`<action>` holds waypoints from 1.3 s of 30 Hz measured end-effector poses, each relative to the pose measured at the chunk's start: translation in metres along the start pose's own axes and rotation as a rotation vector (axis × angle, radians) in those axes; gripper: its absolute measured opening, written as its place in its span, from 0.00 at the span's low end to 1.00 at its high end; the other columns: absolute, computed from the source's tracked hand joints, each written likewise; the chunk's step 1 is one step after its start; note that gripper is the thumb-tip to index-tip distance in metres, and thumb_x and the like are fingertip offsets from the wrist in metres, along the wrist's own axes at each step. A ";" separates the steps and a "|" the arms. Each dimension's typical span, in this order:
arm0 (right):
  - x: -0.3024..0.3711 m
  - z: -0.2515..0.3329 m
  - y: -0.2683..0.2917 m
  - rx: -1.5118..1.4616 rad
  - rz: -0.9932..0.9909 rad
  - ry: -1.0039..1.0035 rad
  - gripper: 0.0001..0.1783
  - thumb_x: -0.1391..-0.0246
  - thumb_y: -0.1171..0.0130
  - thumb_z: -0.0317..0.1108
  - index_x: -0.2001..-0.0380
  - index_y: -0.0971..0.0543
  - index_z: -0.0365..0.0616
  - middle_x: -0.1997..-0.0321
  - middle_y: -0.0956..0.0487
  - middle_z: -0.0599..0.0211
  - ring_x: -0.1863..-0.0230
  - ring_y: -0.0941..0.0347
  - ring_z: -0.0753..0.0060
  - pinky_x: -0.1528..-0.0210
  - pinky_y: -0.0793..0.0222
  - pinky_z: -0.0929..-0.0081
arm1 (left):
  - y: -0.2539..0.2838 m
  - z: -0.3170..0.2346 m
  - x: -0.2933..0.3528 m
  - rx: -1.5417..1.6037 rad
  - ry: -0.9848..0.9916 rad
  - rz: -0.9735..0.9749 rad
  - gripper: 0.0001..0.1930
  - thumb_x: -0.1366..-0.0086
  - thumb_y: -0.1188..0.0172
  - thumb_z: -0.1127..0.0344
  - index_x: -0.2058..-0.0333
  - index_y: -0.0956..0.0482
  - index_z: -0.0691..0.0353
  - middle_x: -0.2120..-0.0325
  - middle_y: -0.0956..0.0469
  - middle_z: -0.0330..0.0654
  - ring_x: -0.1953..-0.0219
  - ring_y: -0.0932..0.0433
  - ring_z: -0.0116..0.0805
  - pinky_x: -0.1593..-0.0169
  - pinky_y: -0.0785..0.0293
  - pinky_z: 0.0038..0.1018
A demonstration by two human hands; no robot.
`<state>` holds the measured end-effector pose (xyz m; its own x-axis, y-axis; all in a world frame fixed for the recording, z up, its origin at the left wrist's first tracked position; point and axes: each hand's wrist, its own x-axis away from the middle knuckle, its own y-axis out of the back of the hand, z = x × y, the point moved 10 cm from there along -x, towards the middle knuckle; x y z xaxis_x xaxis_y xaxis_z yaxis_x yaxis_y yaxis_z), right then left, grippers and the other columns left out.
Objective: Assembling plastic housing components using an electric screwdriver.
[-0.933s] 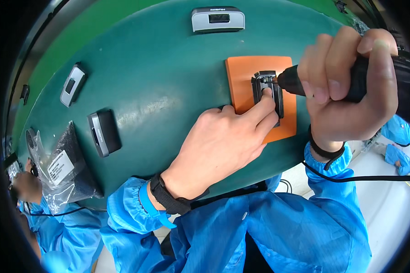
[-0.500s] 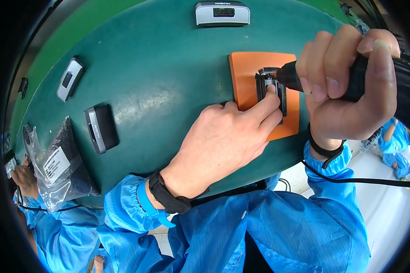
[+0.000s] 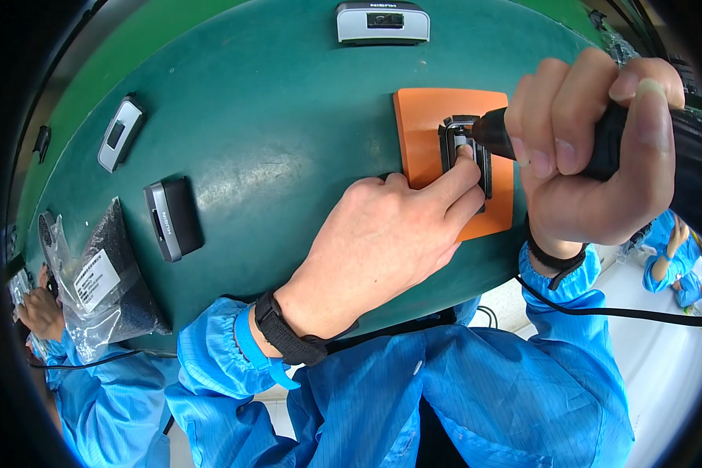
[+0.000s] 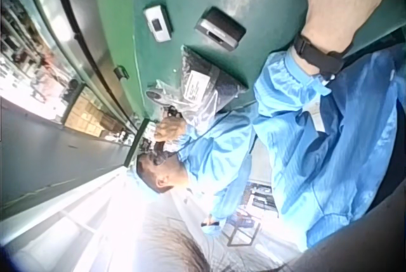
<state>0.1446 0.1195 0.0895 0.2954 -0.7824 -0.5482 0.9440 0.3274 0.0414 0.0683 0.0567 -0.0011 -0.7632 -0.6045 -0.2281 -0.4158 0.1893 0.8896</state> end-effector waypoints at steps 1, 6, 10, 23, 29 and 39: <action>0.000 0.000 0.000 0.007 0.002 0.006 0.14 0.27 0.67 0.39 0.55 0.31 0.47 0.82 0.36 0.72 0.85 0.42 0.79 0.81 0.42 0.76 | 0.000 0.000 0.000 -0.003 0.001 0.000 0.14 0.43 0.37 0.64 0.57 0.21 0.58 0.50 0.25 0.37 0.83 0.26 0.30 0.74 0.26 0.22; 0.003 0.000 -0.001 -0.005 0.006 0.015 0.14 0.27 0.68 0.39 0.56 0.31 0.48 0.81 0.36 0.72 0.85 0.42 0.79 0.81 0.42 0.75 | -0.001 0.003 0.000 0.018 0.063 0.049 0.27 0.55 0.26 0.57 0.56 0.23 0.56 0.54 0.26 0.34 0.75 0.21 0.34 0.70 0.22 0.27; 0.007 0.001 0.000 0.013 -0.025 0.049 0.13 0.28 0.67 0.40 0.57 0.33 0.47 0.81 0.36 0.71 0.85 0.42 0.78 0.81 0.42 0.75 | -0.001 0.003 0.000 0.031 0.057 0.043 0.27 0.55 0.26 0.57 0.56 0.23 0.57 0.55 0.26 0.34 0.75 0.21 0.35 0.70 0.22 0.28; 0.013 -0.009 -0.005 -0.098 0.014 0.019 0.10 0.30 0.60 0.41 0.60 0.35 0.47 0.81 0.36 0.70 0.83 0.40 0.77 0.82 0.42 0.75 | -0.001 0.002 0.001 0.044 0.058 0.072 0.28 0.53 0.26 0.56 0.54 0.24 0.59 0.52 0.26 0.35 0.74 0.20 0.35 0.70 0.21 0.30; 0.016 0.053 0.055 -0.096 -0.051 0.064 0.15 0.34 0.55 0.43 0.70 0.26 0.48 0.80 0.36 0.76 0.82 0.41 0.82 0.78 0.44 0.79 | -0.001 -0.002 -0.007 0.057 0.014 0.143 0.31 0.51 0.27 0.54 0.49 0.24 0.61 0.46 0.26 0.38 0.70 0.19 0.36 0.68 0.21 0.31; 0.062 0.052 0.157 0.038 -0.524 0.055 0.16 0.32 0.55 0.42 0.62 0.24 0.41 0.80 0.37 0.74 0.82 0.42 0.81 0.78 0.43 0.78 | -0.006 -0.003 -0.010 -0.054 0.050 0.207 0.36 0.54 0.24 0.56 0.46 0.23 0.62 0.43 0.25 0.41 0.65 0.17 0.39 0.64 0.18 0.32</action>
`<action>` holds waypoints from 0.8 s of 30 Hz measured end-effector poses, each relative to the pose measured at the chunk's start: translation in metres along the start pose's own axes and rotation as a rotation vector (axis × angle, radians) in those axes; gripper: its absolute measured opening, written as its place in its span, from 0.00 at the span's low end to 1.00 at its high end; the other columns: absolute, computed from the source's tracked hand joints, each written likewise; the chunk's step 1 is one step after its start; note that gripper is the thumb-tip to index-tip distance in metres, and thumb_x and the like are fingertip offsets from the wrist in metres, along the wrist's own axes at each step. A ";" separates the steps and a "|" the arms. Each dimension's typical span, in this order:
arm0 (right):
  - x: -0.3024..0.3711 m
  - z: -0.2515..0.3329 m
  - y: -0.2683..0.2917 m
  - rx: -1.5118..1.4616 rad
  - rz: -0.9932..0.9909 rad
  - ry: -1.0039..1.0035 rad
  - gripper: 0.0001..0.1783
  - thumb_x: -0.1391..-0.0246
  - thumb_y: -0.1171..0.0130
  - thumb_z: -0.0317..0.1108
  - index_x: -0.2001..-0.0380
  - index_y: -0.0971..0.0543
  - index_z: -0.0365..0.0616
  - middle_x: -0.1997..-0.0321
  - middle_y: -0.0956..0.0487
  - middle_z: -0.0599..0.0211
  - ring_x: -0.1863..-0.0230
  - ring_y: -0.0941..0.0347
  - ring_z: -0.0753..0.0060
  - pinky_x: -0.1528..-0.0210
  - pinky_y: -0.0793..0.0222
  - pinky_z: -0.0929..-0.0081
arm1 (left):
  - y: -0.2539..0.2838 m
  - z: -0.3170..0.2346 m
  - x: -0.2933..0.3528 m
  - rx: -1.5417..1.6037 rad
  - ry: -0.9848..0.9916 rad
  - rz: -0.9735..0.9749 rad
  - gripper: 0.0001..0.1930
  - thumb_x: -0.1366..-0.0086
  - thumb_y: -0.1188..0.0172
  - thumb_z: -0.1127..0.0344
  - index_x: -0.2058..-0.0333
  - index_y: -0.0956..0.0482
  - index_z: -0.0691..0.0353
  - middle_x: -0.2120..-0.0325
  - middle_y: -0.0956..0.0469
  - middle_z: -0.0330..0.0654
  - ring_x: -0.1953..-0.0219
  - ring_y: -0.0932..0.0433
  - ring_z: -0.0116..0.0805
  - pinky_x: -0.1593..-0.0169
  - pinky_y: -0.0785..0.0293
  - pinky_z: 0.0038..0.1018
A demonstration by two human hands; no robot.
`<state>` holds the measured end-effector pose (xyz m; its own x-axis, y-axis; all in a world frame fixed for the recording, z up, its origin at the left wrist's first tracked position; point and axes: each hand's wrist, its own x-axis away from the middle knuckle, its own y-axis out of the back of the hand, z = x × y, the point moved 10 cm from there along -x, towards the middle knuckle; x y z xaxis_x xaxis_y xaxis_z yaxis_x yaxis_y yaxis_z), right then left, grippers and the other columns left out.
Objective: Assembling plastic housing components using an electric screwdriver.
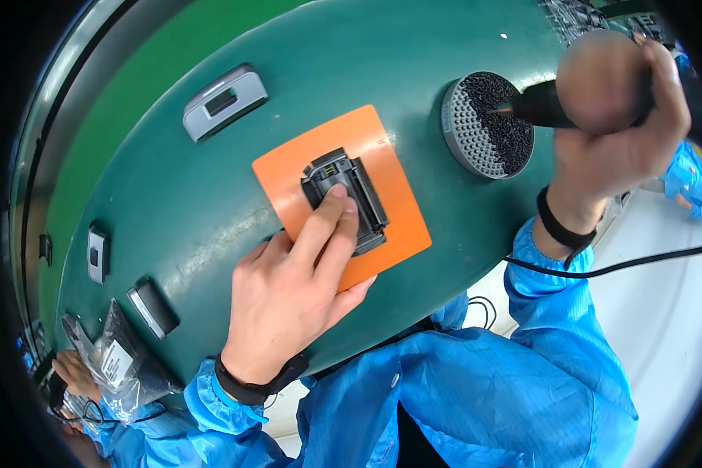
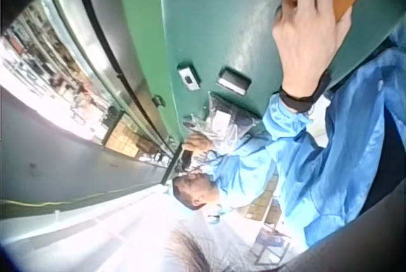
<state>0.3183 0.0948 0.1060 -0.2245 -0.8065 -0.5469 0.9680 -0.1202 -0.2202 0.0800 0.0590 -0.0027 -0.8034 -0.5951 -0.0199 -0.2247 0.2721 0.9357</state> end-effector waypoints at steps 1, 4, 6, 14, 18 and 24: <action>0.001 -0.005 0.001 0.026 0.013 -0.001 0.17 0.31 0.56 0.42 0.63 0.24 0.41 0.80 0.38 0.74 0.82 0.42 0.80 0.78 0.43 0.78 | 0.002 0.000 -0.001 0.007 0.008 -0.015 0.36 0.55 0.24 0.56 0.46 0.23 0.63 0.44 0.25 0.42 0.65 0.17 0.39 0.63 0.17 0.32; 0.010 -0.014 0.003 0.056 -0.426 -0.005 0.10 0.33 0.51 0.37 0.67 0.34 0.44 0.88 0.41 0.74 0.91 0.47 0.80 0.88 0.46 0.79 | -0.001 0.002 0.000 -0.010 -0.012 -0.028 0.36 0.54 0.24 0.54 0.46 0.22 0.62 0.43 0.25 0.42 0.66 0.17 0.37 0.64 0.17 0.30; 0.009 -0.021 0.004 0.082 -0.368 0.024 0.10 0.33 0.52 0.38 0.66 0.34 0.45 0.88 0.42 0.75 0.91 0.47 0.80 0.88 0.46 0.79 | 0.000 0.003 0.002 -0.013 -0.015 -0.065 0.34 0.53 0.26 0.52 0.47 0.21 0.60 0.43 0.25 0.41 0.71 0.19 0.33 0.66 0.18 0.27; 0.008 -0.022 -0.005 0.201 -0.347 0.013 0.14 0.33 0.52 0.39 0.71 0.33 0.43 0.90 0.42 0.75 0.92 0.47 0.80 0.88 0.46 0.80 | -0.001 0.003 0.002 -0.020 -0.019 -0.056 0.35 0.52 0.27 0.51 0.45 0.22 0.60 0.42 0.25 0.41 0.70 0.18 0.33 0.65 0.18 0.28; 0.005 -0.036 -0.002 0.194 -0.296 -0.093 0.16 0.32 0.52 0.39 0.75 0.34 0.44 0.90 0.42 0.75 0.92 0.47 0.80 0.88 0.46 0.80 | 0.003 0.002 -0.001 0.002 0.000 -0.026 0.37 0.56 0.22 0.55 0.46 0.23 0.63 0.44 0.24 0.44 0.59 0.16 0.42 0.59 0.14 0.34; 0.007 -0.027 -0.009 0.246 -0.287 0.019 0.17 0.32 0.52 0.39 0.76 0.34 0.45 0.90 0.42 0.75 0.91 0.47 0.81 0.88 0.47 0.80 | 0.001 0.004 0.001 0.034 0.009 -0.028 0.38 0.57 0.22 0.56 0.46 0.23 0.62 0.45 0.24 0.44 0.60 0.16 0.42 0.60 0.14 0.33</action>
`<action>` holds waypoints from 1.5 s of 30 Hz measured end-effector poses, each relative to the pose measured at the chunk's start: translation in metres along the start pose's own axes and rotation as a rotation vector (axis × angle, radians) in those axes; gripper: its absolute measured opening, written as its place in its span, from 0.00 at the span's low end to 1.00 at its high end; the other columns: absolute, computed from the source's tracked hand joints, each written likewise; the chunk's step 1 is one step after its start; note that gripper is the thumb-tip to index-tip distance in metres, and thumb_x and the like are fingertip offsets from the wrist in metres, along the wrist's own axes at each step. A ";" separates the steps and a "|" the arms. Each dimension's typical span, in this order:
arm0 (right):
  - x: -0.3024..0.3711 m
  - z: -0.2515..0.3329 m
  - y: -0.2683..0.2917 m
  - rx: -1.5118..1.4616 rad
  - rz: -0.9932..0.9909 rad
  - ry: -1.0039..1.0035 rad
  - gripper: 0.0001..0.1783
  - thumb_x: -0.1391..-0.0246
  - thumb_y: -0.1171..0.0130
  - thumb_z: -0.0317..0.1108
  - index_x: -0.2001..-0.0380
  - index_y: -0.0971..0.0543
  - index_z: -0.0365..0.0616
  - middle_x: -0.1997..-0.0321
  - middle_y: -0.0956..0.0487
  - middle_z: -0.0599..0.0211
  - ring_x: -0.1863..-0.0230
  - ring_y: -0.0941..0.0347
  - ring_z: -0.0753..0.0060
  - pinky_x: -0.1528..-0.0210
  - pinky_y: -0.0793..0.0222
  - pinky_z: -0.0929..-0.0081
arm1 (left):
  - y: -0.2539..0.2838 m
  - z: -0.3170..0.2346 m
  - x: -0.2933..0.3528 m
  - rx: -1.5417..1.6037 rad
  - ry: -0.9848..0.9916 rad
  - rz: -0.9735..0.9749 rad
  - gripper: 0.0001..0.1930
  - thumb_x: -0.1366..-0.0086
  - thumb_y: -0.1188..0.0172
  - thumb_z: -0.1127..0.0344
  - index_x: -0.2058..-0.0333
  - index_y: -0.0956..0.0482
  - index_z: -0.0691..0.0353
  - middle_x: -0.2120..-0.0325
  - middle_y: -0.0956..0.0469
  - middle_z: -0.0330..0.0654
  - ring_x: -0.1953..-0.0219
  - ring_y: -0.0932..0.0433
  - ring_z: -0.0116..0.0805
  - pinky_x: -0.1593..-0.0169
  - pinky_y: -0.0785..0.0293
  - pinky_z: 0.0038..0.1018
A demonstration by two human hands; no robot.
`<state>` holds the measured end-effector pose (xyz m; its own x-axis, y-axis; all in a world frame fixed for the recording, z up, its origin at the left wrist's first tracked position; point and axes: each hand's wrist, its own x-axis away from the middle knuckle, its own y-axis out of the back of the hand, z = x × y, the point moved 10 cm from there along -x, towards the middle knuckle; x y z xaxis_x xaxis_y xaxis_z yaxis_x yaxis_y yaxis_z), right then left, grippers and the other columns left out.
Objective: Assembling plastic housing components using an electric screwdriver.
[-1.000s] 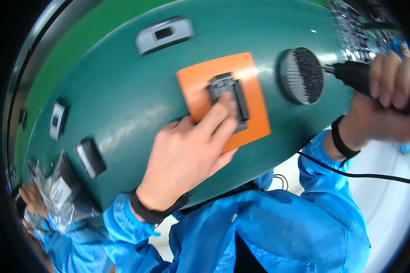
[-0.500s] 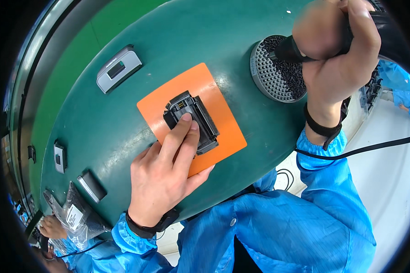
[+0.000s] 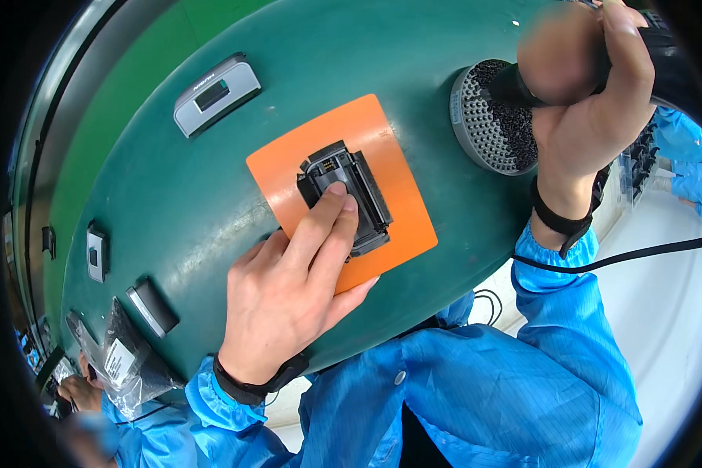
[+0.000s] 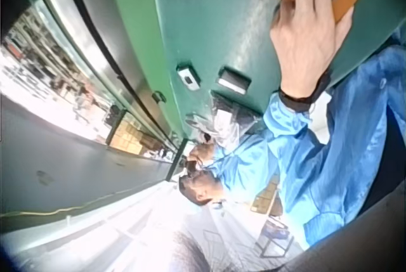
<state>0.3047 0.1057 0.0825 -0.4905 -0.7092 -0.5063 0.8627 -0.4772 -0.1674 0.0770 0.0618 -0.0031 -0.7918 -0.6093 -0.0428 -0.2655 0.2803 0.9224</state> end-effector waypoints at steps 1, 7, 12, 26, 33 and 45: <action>0.001 0.005 -0.005 0.006 0.012 0.029 0.16 0.32 0.52 0.39 0.74 0.34 0.45 0.89 0.42 0.75 0.91 0.47 0.81 0.88 0.46 0.80 | 0.000 0.000 0.000 0.001 0.004 0.000 0.38 0.57 0.22 0.56 0.46 0.23 0.62 0.45 0.24 0.44 0.60 0.16 0.42 0.60 0.14 0.33; 0.001 -0.020 -0.002 -0.053 0.128 -0.054 0.15 0.32 0.52 0.41 0.69 0.30 0.41 0.85 0.41 0.74 0.87 0.45 0.79 0.82 0.45 0.78 | 0.001 0.005 0.005 0.007 0.030 0.012 0.38 0.57 0.22 0.57 0.46 0.23 0.62 0.45 0.24 0.42 0.63 0.16 0.40 0.61 0.15 0.33; -0.008 0.031 0.011 -0.250 0.343 -0.052 0.15 0.31 0.59 0.40 0.69 0.30 0.44 0.80 0.37 0.73 0.82 0.41 0.79 0.77 0.42 0.76 | 0.000 0.003 0.001 0.082 0.000 0.003 0.34 0.54 0.24 0.56 0.47 0.23 0.61 0.44 0.25 0.40 0.65 0.17 0.40 0.66 0.19 0.32; 0.082 0.048 -0.101 -0.302 0.715 -0.204 0.13 0.30 0.62 0.39 0.63 0.30 0.45 0.79 0.35 0.73 0.82 0.41 0.79 0.76 0.40 0.76 | 0.003 0.006 0.012 0.129 -0.034 -0.057 0.34 0.53 0.24 0.57 0.47 0.25 0.60 0.47 0.27 0.36 0.72 0.19 0.40 0.68 0.22 0.32; 0.089 0.035 -0.096 -0.279 0.713 -0.214 0.16 0.29 0.67 0.41 0.57 0.30 0.46 0.80 0.35 0.73 0.83 0.41 0.80 0.77 0.38 0.76 | 0.003 0.006 0.012 0.120 -0.038 -0.090 0.35 0.54 0.24 0.56 0.48 0.26 0.60 0.47 0.28 0.35 0.73 0.20 0.39 0.68 0.22 0.31; 0.091 0.029 -0.098 -0.271 0.712 -0.185 0.15 0.28 0.67 0.41 0.58 0.31 0.47 0.81 0.36 0.74 0.84 0.42 0.80 0.77 0.39 0.77 | 0.003 0.007 0.012 0.121 -0.036 -0.110 0.33 0.55 0.24 0.57 0.50 0.25 0.60 0.49 0.28 0.35 0.74 0.20 0.38 0.70 0.23 0.32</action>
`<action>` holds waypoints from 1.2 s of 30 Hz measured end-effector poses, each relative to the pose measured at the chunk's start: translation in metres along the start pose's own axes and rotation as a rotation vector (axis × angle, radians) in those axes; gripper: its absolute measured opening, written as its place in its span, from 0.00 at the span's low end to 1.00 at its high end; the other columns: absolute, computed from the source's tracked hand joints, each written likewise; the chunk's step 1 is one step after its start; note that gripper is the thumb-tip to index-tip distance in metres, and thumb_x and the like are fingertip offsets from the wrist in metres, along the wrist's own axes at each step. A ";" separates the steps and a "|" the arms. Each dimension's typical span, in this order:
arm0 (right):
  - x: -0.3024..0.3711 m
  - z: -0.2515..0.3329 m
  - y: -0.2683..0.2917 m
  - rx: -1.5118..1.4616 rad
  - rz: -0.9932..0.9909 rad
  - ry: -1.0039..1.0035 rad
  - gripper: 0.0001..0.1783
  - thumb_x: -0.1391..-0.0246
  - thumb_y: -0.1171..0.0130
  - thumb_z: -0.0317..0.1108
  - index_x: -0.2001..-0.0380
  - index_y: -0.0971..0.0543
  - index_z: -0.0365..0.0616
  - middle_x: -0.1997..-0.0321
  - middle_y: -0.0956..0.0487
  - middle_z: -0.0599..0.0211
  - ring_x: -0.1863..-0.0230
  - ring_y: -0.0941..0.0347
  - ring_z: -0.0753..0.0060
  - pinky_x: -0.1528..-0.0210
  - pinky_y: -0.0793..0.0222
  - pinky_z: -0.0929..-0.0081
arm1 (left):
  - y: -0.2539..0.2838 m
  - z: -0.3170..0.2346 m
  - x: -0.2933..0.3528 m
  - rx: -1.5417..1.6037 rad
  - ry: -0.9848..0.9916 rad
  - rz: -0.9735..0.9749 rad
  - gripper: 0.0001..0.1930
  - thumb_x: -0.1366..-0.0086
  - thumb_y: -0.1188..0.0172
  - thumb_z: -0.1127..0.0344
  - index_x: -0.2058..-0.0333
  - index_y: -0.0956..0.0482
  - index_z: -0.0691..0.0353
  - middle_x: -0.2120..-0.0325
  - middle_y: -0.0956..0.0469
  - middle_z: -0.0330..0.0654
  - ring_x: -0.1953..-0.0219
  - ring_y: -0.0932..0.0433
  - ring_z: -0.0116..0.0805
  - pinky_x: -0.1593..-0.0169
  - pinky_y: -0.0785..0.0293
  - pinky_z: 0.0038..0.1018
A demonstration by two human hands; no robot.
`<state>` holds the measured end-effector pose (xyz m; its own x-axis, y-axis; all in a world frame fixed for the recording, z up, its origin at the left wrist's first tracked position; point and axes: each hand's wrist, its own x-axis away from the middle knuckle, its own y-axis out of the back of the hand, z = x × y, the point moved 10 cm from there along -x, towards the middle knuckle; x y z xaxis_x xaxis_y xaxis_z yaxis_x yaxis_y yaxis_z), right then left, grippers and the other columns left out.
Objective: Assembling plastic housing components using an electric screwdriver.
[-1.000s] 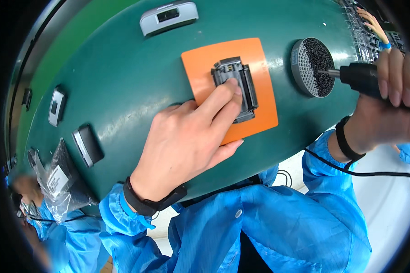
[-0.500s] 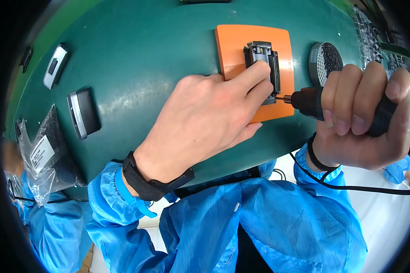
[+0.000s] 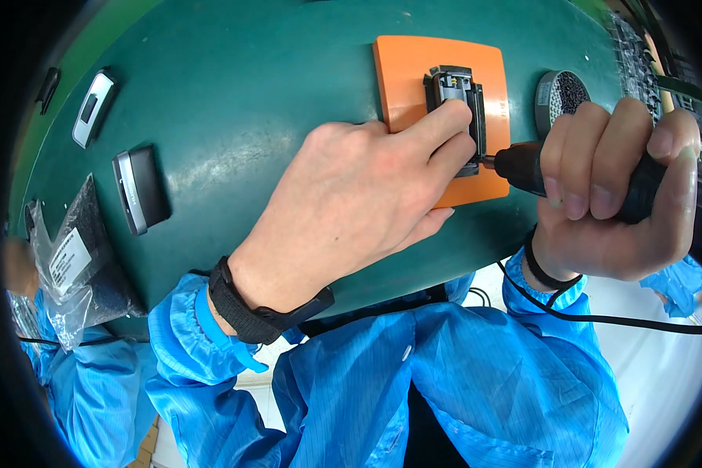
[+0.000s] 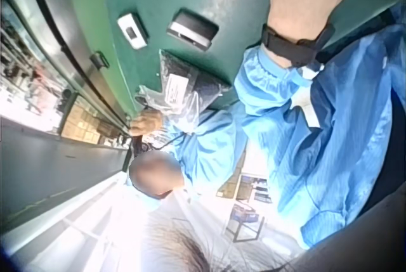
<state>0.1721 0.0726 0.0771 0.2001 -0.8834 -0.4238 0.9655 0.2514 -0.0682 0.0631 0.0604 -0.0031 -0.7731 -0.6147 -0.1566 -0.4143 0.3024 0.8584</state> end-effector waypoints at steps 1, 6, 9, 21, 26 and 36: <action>0.000 0.000 -0.002 -0.001 0.002 0.000 0.15 0.28 0.67 0.41 0.58 0.31 0.47 0.81 0.36 0.74 0.84 0.42 0.80 0.77 0.39 0.77 | 0.000 0.000 0.000 0.006 0.002 0.002 0.33 0.56 0.24 0.58 0.51 0.25 0.60 0.50 0.28 0.35 0.74 0.20 0.38 0.70 0.23 0.32; 0.006 0.001 -0.015 0.012 -0.018 0.054 0.11 0.30 0.63 0.41 0.61 0.35 0.49 0.81 0.35 0.73 0.84 0.41 0.80 0.79 0.40 0.77 | 0.002 -0.001 0.001 0.013 -0.009 -0.024 0.32 0.57 0.24 0.60 0.52 0.25 0.61 0.52 0.28 0.35 0.74 0.20 0.39 0.70 0.24 0.32; 0.003 -0.003 -0.018 0.008 0.094 0.039 0.10 0.31 0.60 0.41 0.61 0.36 0.48 0.81 0.34 0.72 0.85 0.42 0.80 0.79 0.39 0.78 | 0.002 -0.001 0.001 0.017 -0.014 -0.028 0.32 0.57 0.24 0.60 0.53 0.25 0.61 0.52 0.28 0.35 0.73 0.20 0.40 0.70 0.24 0.33; 0.009 0.079 0.094 -0.153 -0.002 0.389 0.20 0.30 0.58 0.49 0.54 0.29 0.44 0.81 0.33 0.67 0.86 0.38 0.73 0.87 0.39 0.75 | 0.000 -0.007 -0.007 -0.046 -0.024 0.067 0.34 0.54 0.25 0.58 0.47 0.24 0.60 0.44 0.27 0.35 0.70 0.19 0.40 0.66 0.21 0.32; 0.033 0.061 0.128 0.235 -0.475 0.174 0.13 0.33 0.58 0.39 0.65 0.26 0.45 0.83 0.38 0.76 0.85 0.44 0.82 0.82 0.45 0.79 | -0.003 -0.004 -0.009 -0.041 0.021 0.072 0.35 0.55 0.24 0.58 0.46 0.23 0.61 0.43 0.26 0.40 0.63 0.17 0.43 0.62 0.18 0.33; 0.032 0.027 0.130 0.202 -0.387 0.160 0.16 0.31 0.59 0.42 0.61 0.24 0.45 0.83 0.40 0.74 0.86 0.44 0.80 0.83 0.44 0.77 | -0.004 -0.004 -0.013 -0.054 0.035 0.108 0.34 0.53 0.24 0.54 0.49 0.22 0.65 0.45 0.24 0.43 0.58 0.16 0.43 0.59 0.16 0.34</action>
<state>0.3082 0.0667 0.0791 -0.1944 -0.8210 -0.5368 0.9804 -0.1810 -0.0782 0.0765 0.0642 -0.0022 -0.7940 -0.6062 -0.0451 -0.3023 0.3294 0.8945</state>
